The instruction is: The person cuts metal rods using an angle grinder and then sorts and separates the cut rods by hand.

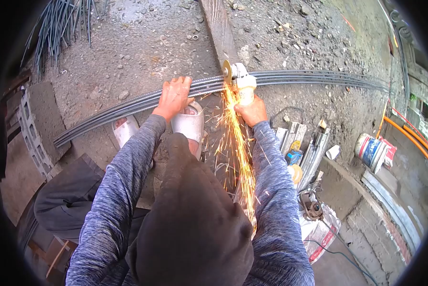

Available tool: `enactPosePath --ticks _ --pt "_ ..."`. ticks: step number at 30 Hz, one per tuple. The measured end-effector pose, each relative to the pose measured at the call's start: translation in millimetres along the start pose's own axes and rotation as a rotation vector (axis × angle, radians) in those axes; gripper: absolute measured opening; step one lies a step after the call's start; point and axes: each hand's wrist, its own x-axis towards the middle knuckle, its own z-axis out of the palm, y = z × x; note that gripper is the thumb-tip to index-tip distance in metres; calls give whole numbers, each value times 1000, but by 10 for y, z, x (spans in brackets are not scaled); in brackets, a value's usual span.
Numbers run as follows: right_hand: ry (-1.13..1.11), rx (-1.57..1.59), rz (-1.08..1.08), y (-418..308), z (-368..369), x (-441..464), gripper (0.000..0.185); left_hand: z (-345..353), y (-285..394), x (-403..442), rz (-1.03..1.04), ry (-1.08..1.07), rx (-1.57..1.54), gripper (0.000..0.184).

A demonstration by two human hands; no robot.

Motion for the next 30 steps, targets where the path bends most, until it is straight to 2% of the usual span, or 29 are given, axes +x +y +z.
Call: enactPosePath --ticks 9,11,14,17,20,23,27,29,30 --pt "20 63 -34 124 61 -32 48 4 -7 -16 8 8 -12 57" --pt "27 5 8 62 44 -59 48 -6 -5 -30 15 33 -29 51" --pt "9 -4 -124 190 95 -8 52 30 -17 -37 13 45 -29 47" --pt "14 -153 -176 485 188 108 56 73 -33 -22 9 31 -32 47" --pt "-63 43 102 -15 -17 -132 57 46 -28 -29 16 32 -35 49" --pt "9 74 -37 143 61 -128 49 25 -24 -37 22 35 -34 50" --pt "29 32 -114 229 99 -105 44 -11 -4 -22 11 -2 -20 50" --pt "32 -93 -237 58 40 -180 42 60 -24 -66 51 110 17 49" --pt "28 15 -184 131 75 -159 42 107 -38 -89 70 166 35 49"
